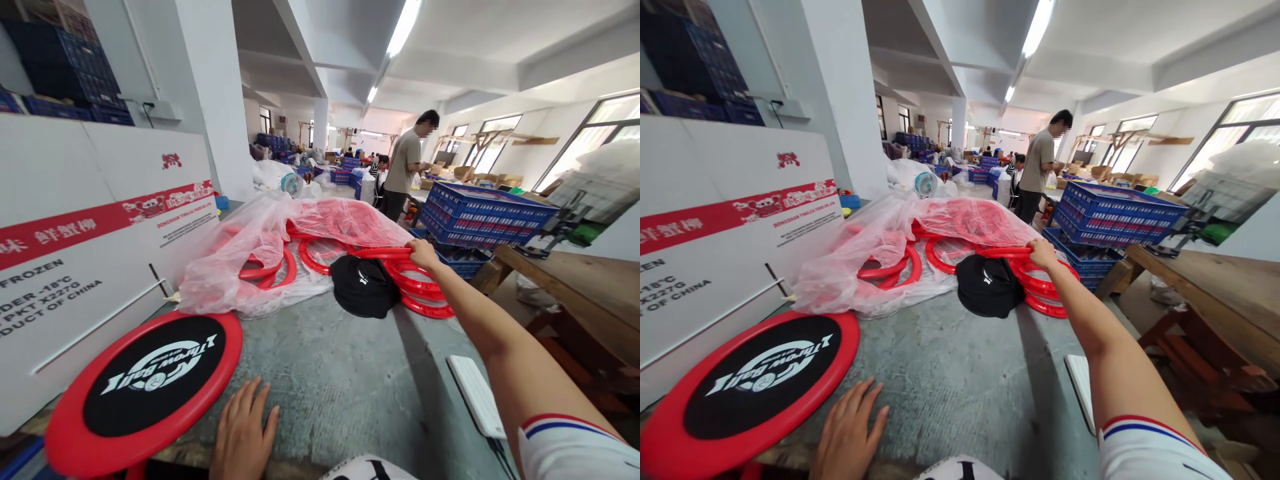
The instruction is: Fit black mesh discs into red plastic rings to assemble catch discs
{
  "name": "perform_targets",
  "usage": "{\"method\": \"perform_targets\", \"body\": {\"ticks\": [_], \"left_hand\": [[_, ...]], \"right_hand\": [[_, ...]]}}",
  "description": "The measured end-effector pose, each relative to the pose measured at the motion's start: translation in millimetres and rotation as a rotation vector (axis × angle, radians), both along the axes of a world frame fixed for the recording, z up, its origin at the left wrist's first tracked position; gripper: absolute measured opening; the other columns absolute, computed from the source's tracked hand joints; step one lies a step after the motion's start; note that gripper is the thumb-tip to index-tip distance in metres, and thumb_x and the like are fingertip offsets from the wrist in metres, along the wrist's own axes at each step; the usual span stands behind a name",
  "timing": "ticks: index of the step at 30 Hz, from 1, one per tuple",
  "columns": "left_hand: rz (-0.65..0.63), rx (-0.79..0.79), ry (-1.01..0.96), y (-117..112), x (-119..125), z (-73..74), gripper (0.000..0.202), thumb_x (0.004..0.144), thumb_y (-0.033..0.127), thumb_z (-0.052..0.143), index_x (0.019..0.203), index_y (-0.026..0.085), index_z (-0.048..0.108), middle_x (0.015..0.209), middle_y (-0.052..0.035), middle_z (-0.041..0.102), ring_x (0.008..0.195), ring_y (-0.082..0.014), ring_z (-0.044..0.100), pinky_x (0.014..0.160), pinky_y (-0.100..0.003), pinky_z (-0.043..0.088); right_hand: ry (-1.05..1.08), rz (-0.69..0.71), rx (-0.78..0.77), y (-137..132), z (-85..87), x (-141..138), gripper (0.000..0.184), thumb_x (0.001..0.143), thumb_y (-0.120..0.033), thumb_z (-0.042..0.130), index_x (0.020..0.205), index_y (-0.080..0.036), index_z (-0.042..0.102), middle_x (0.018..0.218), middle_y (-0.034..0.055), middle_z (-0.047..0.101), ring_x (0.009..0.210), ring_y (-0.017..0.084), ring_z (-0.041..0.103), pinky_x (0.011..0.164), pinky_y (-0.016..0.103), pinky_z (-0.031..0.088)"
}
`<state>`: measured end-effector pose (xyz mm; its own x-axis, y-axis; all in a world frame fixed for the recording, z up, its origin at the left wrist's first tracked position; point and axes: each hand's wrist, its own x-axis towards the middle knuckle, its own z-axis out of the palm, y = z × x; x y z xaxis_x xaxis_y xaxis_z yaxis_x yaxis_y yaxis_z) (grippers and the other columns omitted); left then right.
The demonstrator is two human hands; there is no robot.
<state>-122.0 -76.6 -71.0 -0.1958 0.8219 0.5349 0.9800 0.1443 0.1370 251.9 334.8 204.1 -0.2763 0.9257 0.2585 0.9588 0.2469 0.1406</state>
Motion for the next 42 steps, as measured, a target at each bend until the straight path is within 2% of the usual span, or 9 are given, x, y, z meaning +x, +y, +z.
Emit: {"method": "perform_targets", "body": {"ticks": [12, 15, 19, 23, 26, 30, 35, 39, 42], "left_hand": [[-0.004, -0.076, -0.046, -0.7, 4.9, 18.1, 0.045, 0.101, 0.039, 0.042, 0.124, 0.015, 0.072, 0.137, -0.0149, 0.068, 0.130, -0.0315, 0.057, 0.111, -0.049, 0.044], [0.001, -0.071, -0.074, -1.3, 5.1, 16.4, 0.045, 0.101, 0.041, 0.042, 0.124, 0.015, 0.070, 0.138, -0.0153, 0.067, 0.132, -0.0324, 0.056, 0.112, -0.050, 0.044], [0.019, -0.020, -0.101, -2.3, 9.1, 17.5, 0.055, 0.102, 0.043, 0.042, 0.142, 0.006, 0.054, 0.145, -0.0217, 0.060, 0.132, -0.0359, 0.057, 0.110, -0.053, 0.047], [-0.003, 0.003, -0.053, -5.6, 13.2, 23.9, 0.067, 0.102, 0.036, 0.046, 0.161, 0.008, 0.027, 0.160, -0.0266, 0.041, 0.140, -0.0403, 0.051, 0.107, -0.055, 0.050], [-0.104, -0.011, -0.002, -11.4, 15.8, 29.3, 0.070, 0.100, 0.026, 0.049, 0.164, 0.017, 0.022, 0.164, -0.0253, 0.035, 0.147, -0.0418, 0.043, 0.112, -0.058, 0.046], [-0.312, -0.044, 0.009, -18.4, 32.8, 41.6, 0.075, 0.097, 0.012, 0.048, 0.165, 0.025, 0.020, 0.167, -0.0209, 0.031, 0.155, -0.0381, 0.032, 0.122, -0.062, 0.033], [-0.624, 0.032, -0.016, -16.3, 78.1, 59.5, 0.081, 0.094, 0.012, 0.056, 0.165, 0.027, 0.020, 0.171, -0.0177, 0.026, 0.160, -0.0340, 0.023, 0.126, -0.063, 0.025], [-0.893, 0.119, -0.048, -4.3, 109.7, 60.2, 0.087, 0.089, 0.018, 0.071, 0.163, 0.027, 0.027, 0.170, -0.0170, 0.028, 0.158, -0.0357, 0.026, 0.126, -0.066, 0.022], [-1.120, 0.153, -0.065, 9.0, 133.8, 56.1, 0.083, 0.087, 0.016, 0.073, 0.161, 0.025, 0.035, 0.168, -0.0162, 0.035, 0.156, -0.0346, 0.031, 0.126, -0.063, 0.025]], "right_hand": [[0.337, 0.184, -0.033, -78.4, 32.3, -7.3, 0.035, 0.073, -0.008, 0.051, 0.102, -0.012, 0.071, 0.101, 0.0084, 0.074, 0.095, 0.021, 0.065, 0.079, 0.026, 0.045], [0.429, 0.392, -0.024, -141.5, -15.7, -2.6, 0.033, 0.072, -0.008, 0.053, 0.101, -0.015, 0.067, 0.100, 0.0090, 0.072, 0.095, 0.024, 0.063, 0.085, 0.033, 0.049], [0.337, 0.682, -0.020, -250.8, -125.7, -12.9, 0.033, 0.074, -0.006, 0.055, 0.104, -0.017, 0.065, 0.101, 0.0125, 0.068, 0.095, 0.027, 0.060, 0.090, 0.044, 0.052], [0.369, 0.666, -0.029, -326.5, -208.9, -40.7, 0.033, 0.084, -0.002, 0.050, 0.109, -0.017, 0.066, 0.103, 0.0120, 0.068, 0.099, 0.026, 0.059, 0.109, 0.054, 0.047], [0.529, 0.734, -0.148, -340.4, -223.2, -49.1, 0.056, 0.078, 0.002, 0.049, 0.130, -0.016, 0.060, 0.123, 0.0148, 0.066, 0.121, 0.026, 0.058, 0.117, 0.056, 0.044], [0.624, 0.873, -0.182, -337.3, -203.2, -18.4, 0.071, 0.078, 0.000, 0.046, 0.145, -0.022, 0.051, 0.141, 0.0131, 0.061, 0.141, 0.025, 0.051, 0.120, 0.056, 0.044], [0.624, 0.483, 0.227, -356.0, -147.9, 84.3, 0.045, 0.093, -0.010, 0.047, 0.135, -0.024, 0.058, 0.123, 0.0104, 0.071, 0.123, 0.024, 0.064, 0.106, 0.049, 0.054], [0.557, -0.262, 0.536, -389.9, -109.8, 209.9, 0.025, 0.098, -0.012, 0.046, 0.116, -0.018, 0.063, 0.109, 0.0099, 0.074, 0.111, 0.019, 0.065, 0.104, 0.042, 0.053], [0.567, -0.843, 0.473, -441.0, -127.8, 295.7, 0.032, 0.103, -0.013, 0.036, 0.129, -0.016, 0.054, 0.120, 0.0123, 0.071, 0.105, 0.013, 0.064, 0.101, 0.034, 0.054]]}}
